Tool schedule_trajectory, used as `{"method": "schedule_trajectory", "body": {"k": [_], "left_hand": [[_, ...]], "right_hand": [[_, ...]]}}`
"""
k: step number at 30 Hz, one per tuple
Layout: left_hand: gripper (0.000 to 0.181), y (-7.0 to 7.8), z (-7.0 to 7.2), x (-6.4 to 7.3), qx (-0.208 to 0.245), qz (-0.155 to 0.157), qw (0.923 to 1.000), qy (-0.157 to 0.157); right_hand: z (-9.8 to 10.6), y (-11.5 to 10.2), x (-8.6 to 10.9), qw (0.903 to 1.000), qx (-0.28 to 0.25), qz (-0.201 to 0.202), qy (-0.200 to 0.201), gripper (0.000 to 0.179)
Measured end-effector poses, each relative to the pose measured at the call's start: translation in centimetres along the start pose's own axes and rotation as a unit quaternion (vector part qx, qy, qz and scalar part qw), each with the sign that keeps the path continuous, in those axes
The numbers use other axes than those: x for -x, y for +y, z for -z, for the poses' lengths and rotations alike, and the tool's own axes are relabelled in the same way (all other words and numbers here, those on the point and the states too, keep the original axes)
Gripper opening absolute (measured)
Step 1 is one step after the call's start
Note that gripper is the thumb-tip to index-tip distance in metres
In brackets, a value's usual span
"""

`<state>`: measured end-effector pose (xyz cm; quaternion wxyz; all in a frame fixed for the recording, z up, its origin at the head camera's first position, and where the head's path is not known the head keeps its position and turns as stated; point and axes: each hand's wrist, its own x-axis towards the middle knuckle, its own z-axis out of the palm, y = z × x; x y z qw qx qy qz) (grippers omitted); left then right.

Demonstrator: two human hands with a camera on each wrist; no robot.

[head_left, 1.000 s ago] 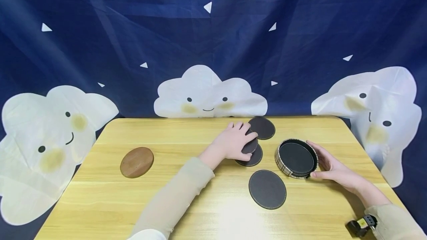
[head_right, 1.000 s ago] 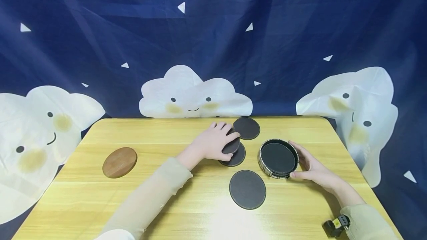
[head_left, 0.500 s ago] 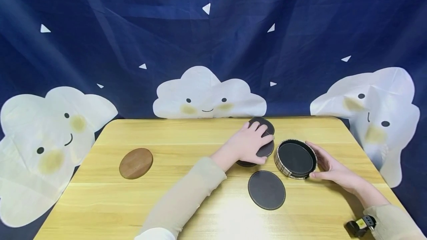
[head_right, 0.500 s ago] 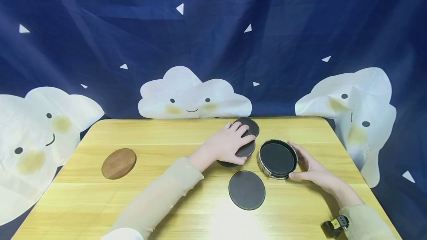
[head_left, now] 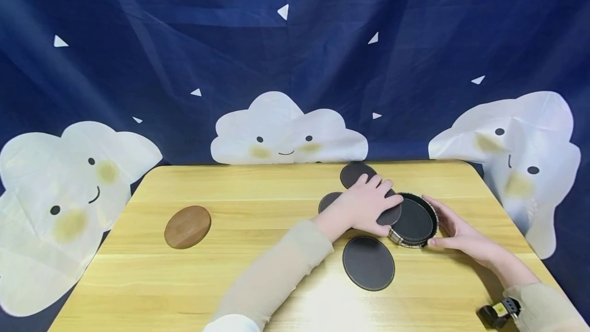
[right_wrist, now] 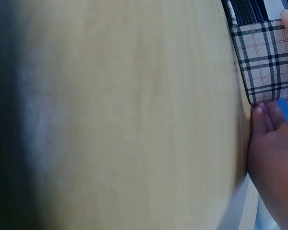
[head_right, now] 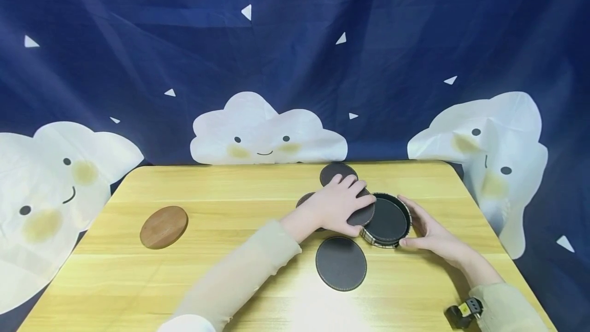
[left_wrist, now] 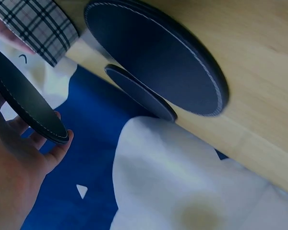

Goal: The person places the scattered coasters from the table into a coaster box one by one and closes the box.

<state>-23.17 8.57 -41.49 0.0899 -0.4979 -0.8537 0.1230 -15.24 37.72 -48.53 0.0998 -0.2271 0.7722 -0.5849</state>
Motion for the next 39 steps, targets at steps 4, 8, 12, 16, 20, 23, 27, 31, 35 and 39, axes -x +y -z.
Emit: {"method": "schedule_trajectory", "body": {"k": [4,8,12,16,20,23,27,31,35,39], "left_hand": [[0.077,0.8,0.0,-0.8,0.001,-0.003,1.0000,-0.006],[0.077,1.5,0.0,-1.5,-0.004,-0.003,1.0000,-0.008],[0.078,2.2,-0.2,-2.2,-0.008,-0.003,0.9999,-0.012],[0.078,2.9,-0.3,-3.0,-0.009,-0.002,0.9998,-0.020],[0.076,3.7,-0.5,-3.8,-0.008,-0.003,0.9998,-0.019],[0.076,4.3,-0.6,-4.4,-0.009,-0.004,0.9998,-0.016],[0.078,4.9,-0.6,-4.8,-0.008,-0.002,0.9997,-0.025],[0.080,5.2,-0.6,-5.1,-0.006,0.003,0.9995,-0.032],[0.080,5.5,-0.7,-5.3,-0.003,0.004,0.9995,-0.031],[0.077,5.8,-0.7,-5.4,-0.005,0.003,0.9997,-0.025]], "right_hand": [[0.0,0.0,0.0,1.0000,-0.004,-0.004,-0.002,0.100],[0.0,0.0,0.0,1.0000,-0.003,-0.005,-0.003,0.099],[0.1,0.0,0.0,1.0000,-0.002,0.000,-0.005,0.099],[0.1,0.0,-0.1,1.0000,-0.001,0.001,-0.008,0.098],[0.1,-0.1,-0.1,0.9999,-0.001,0.001,-0.011,0.098],[0.1,-0.1,-0.1,0.9999,-0.002,0.004,-0.012,0.098],[0.1,-0.1,-0.1,0.9999,-0.004,0.004,-0.014,0.097],[0.2,-0.1,0.0,0.9999,-0.005,0.000,-0.013,0.098],[0.1,-0.2,0.0,0.9999,-0.005,-0.007,-0.012,0.098],[0.2,-0.2,0.1,0.9999,-0.001,-0.012,-0.009,0.098]]}}
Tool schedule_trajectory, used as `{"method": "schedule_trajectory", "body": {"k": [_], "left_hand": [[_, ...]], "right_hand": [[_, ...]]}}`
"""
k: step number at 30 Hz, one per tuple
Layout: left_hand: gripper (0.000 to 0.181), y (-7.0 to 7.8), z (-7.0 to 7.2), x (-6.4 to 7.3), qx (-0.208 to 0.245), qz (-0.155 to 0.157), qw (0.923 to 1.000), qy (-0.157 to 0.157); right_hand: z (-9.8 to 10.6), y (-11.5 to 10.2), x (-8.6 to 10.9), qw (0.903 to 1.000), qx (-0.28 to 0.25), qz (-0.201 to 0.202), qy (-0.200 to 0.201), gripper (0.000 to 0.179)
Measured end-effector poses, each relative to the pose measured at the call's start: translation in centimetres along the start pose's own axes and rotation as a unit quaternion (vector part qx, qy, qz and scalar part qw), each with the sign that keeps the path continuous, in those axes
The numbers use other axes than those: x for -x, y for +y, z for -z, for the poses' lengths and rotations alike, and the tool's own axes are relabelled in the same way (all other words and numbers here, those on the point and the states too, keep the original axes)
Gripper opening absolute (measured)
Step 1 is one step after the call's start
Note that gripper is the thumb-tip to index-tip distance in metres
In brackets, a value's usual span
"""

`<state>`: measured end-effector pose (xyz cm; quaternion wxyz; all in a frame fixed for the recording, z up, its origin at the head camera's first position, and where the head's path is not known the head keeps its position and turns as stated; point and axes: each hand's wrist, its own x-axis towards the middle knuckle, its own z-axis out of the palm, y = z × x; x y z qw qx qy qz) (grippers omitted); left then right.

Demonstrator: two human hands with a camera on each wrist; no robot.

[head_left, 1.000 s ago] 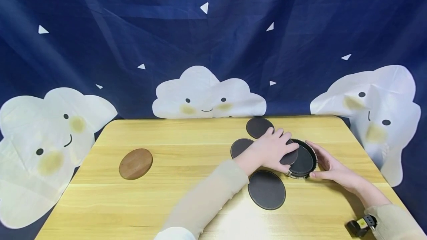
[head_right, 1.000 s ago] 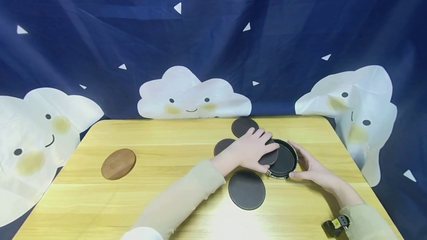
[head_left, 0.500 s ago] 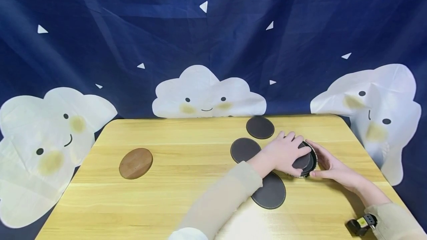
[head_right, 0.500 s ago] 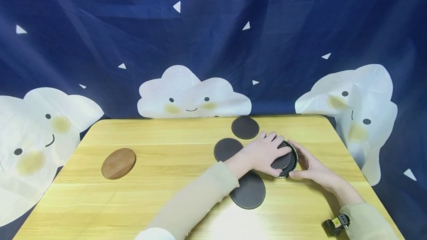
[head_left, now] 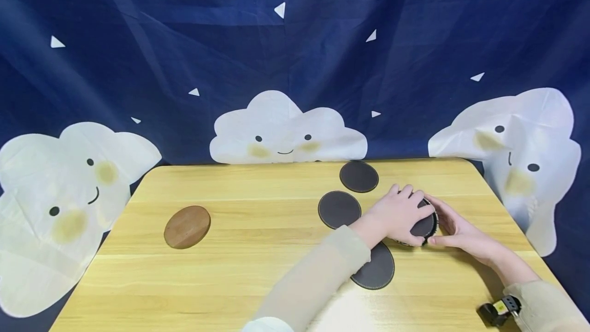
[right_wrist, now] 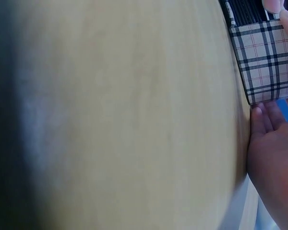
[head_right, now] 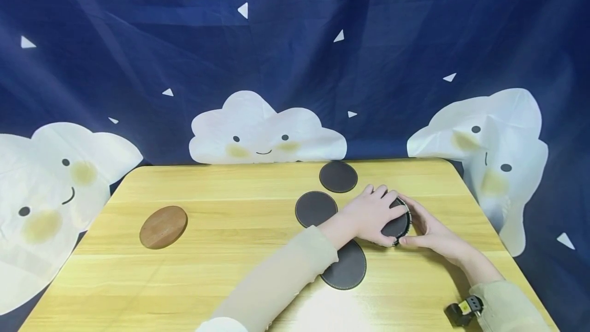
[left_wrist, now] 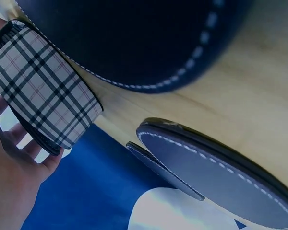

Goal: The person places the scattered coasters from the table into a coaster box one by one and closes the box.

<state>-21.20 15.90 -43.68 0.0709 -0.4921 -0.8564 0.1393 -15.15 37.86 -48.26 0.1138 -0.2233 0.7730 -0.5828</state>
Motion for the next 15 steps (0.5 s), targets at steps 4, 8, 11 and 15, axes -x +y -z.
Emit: {"method": "schedule_trajectory", "body": {"k": [4,8,11,15], "left_hand": [[0.076,0.15,0.05,-0.18,0.001,-0.003,1.0000,-0.005],[0.077,0.19,0.00,-0.29,0.007,0.001,0.9999,-0.014],[0.077,0.21,-0.01,-0.23,0.008,0.003,0.9998,-0.018],[0.077,0.25,-0.04,-0.09,0.012,0.009,0.9996,-0.026]], "right_hand": [[-0.04,-0.08,0.05,1.0000,0.003,-0.003,0.005,0.098],[-0.07,-0.13,0.04,1.0000,0.001,-0.005,0.004,0.098],[-0.07,-0.08,0.01,1.0000,0.000,-0.003,0.002,0.097],[-0.08,0.06,-0.04,1.0000,0.001,0.004,-0.001,0.097]]}}
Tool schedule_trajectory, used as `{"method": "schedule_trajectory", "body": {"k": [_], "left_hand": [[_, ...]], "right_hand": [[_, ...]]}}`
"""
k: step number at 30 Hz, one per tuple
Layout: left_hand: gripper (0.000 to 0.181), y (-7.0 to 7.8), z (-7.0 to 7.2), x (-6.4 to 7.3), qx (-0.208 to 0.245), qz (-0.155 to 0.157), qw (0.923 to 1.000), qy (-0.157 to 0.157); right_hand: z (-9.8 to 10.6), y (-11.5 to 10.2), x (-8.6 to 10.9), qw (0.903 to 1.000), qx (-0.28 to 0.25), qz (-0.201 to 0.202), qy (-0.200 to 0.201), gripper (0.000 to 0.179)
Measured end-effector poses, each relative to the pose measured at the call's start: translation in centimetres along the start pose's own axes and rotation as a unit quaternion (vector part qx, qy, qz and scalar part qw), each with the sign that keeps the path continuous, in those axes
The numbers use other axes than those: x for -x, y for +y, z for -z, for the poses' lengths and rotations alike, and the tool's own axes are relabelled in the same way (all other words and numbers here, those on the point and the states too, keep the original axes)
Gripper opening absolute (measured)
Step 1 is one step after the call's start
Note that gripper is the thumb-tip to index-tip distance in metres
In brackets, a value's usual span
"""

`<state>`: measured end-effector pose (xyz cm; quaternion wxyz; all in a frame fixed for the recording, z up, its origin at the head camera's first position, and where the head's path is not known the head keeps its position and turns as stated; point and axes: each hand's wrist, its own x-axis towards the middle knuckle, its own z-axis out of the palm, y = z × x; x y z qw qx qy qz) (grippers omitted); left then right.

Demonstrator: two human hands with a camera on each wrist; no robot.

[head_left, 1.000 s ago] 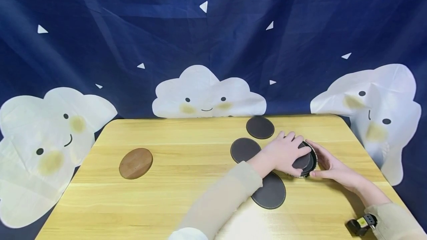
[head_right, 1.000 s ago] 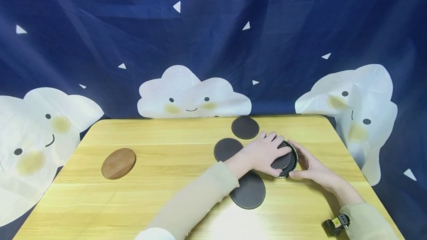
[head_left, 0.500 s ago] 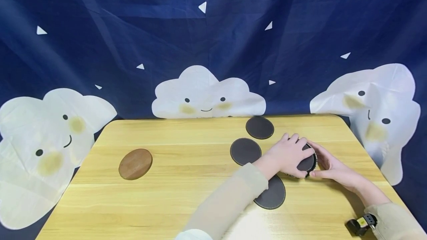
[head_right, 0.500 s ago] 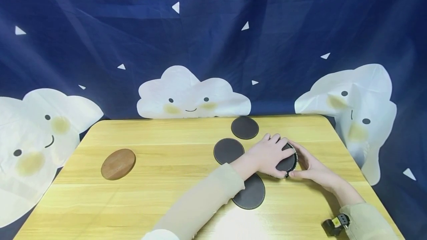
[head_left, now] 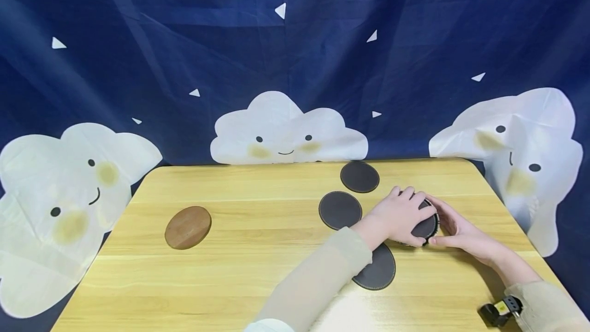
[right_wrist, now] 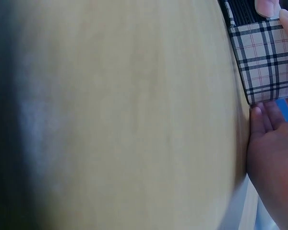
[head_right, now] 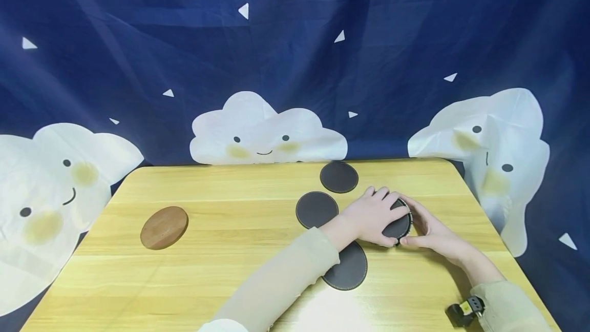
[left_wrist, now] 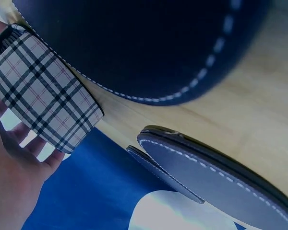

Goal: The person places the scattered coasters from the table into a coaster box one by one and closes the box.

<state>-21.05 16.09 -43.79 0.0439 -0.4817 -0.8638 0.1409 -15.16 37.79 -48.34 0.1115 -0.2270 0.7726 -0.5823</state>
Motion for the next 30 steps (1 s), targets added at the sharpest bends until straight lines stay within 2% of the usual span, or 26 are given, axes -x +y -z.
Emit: {"method": "schedule_trajectory", "body": {"k": [10,23,30], "left_hand": [[0.076,0.1,-0.3,0.2,-0.002,0.003,1.0000,-0.006],[0.069,-0.1,-0.6,0.7,-0.021,-0.007,0.9993,0.028],[0.066,-0.5,-0.7,1.3,-0.028,-0.012,0.9985,0.046]], "right_hand": [[0.0,0.2,0.0,0.9999,0.005,0.011,0.002,0.097],[0.0,0.1,0.0,1.0000,0.002,0.009,0.002,0.099],[0.0,0.1,0.0,0.9999,-0.002,0.013,-0.002,0.098]]}}
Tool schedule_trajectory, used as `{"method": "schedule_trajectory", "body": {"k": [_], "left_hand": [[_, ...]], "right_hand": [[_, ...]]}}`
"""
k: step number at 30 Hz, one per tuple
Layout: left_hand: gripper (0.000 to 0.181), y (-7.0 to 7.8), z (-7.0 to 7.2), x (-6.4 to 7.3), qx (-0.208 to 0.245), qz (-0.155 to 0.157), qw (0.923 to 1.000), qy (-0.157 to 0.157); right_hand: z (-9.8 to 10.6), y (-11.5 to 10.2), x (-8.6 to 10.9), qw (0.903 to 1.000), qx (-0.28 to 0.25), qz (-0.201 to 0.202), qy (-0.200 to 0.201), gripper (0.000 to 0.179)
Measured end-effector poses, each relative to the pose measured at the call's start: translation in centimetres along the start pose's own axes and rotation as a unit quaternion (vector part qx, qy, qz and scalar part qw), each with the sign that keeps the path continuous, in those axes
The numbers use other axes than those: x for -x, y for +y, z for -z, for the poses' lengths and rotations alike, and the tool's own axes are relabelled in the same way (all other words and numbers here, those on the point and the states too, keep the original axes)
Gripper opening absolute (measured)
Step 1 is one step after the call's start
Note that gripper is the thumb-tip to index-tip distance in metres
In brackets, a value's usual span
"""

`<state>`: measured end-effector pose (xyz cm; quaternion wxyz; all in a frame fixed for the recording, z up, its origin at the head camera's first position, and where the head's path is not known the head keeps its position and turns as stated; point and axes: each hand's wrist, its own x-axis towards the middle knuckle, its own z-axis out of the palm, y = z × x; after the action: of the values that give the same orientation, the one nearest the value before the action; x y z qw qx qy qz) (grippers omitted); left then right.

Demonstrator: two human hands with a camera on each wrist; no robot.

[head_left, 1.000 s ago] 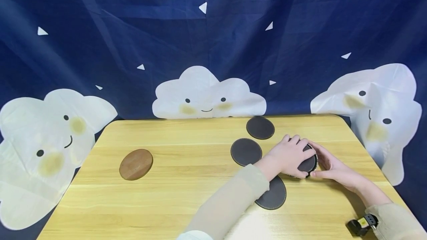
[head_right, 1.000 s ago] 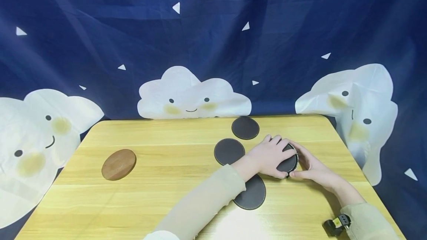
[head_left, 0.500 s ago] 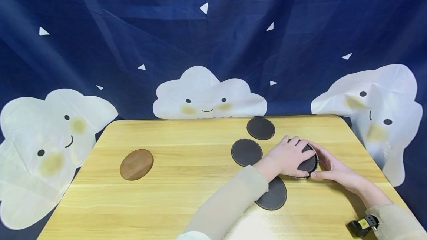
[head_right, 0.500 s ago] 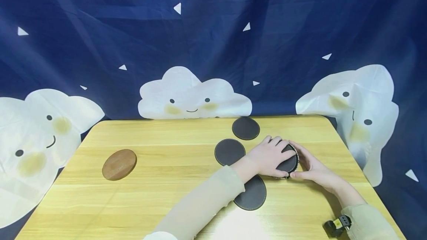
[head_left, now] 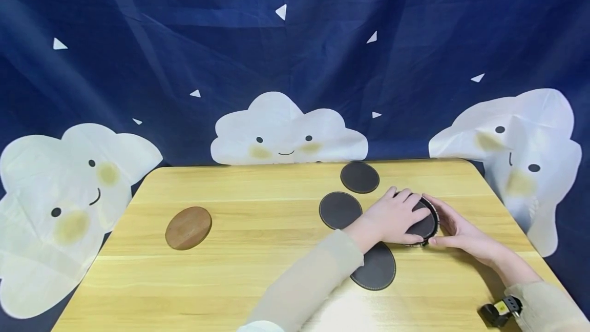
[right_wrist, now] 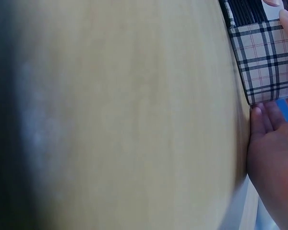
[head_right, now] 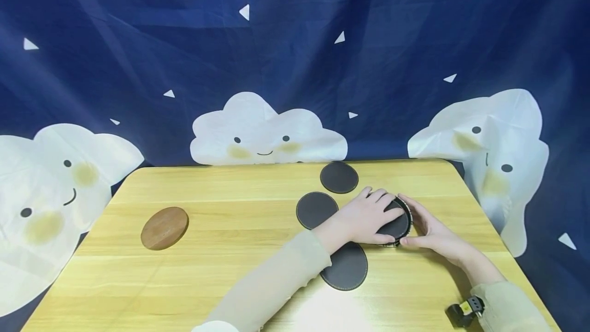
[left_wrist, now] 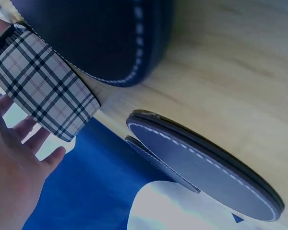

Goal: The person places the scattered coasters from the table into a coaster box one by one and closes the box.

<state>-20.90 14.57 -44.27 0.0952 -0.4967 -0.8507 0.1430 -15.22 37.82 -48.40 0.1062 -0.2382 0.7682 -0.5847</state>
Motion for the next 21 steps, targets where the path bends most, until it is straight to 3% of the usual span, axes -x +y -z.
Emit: {"method": "schedule_trajectory", "body": {"k": [11,21], "left_hand": [[0.063,-1.0,-0.1,1.6,-0.002,-0.007,0.9999,0.011],[0.065,-1.5,0.1,4.3,0.000,-0.021,0.9989,0.041]], "right_hand": [[-0.1,-0.1,-0.1,1.0000,0.000,0.005,0.002,0.098],[0.0,0.0,-0.1,1.0000,0.001,0.003,0.003,0.098]]}}
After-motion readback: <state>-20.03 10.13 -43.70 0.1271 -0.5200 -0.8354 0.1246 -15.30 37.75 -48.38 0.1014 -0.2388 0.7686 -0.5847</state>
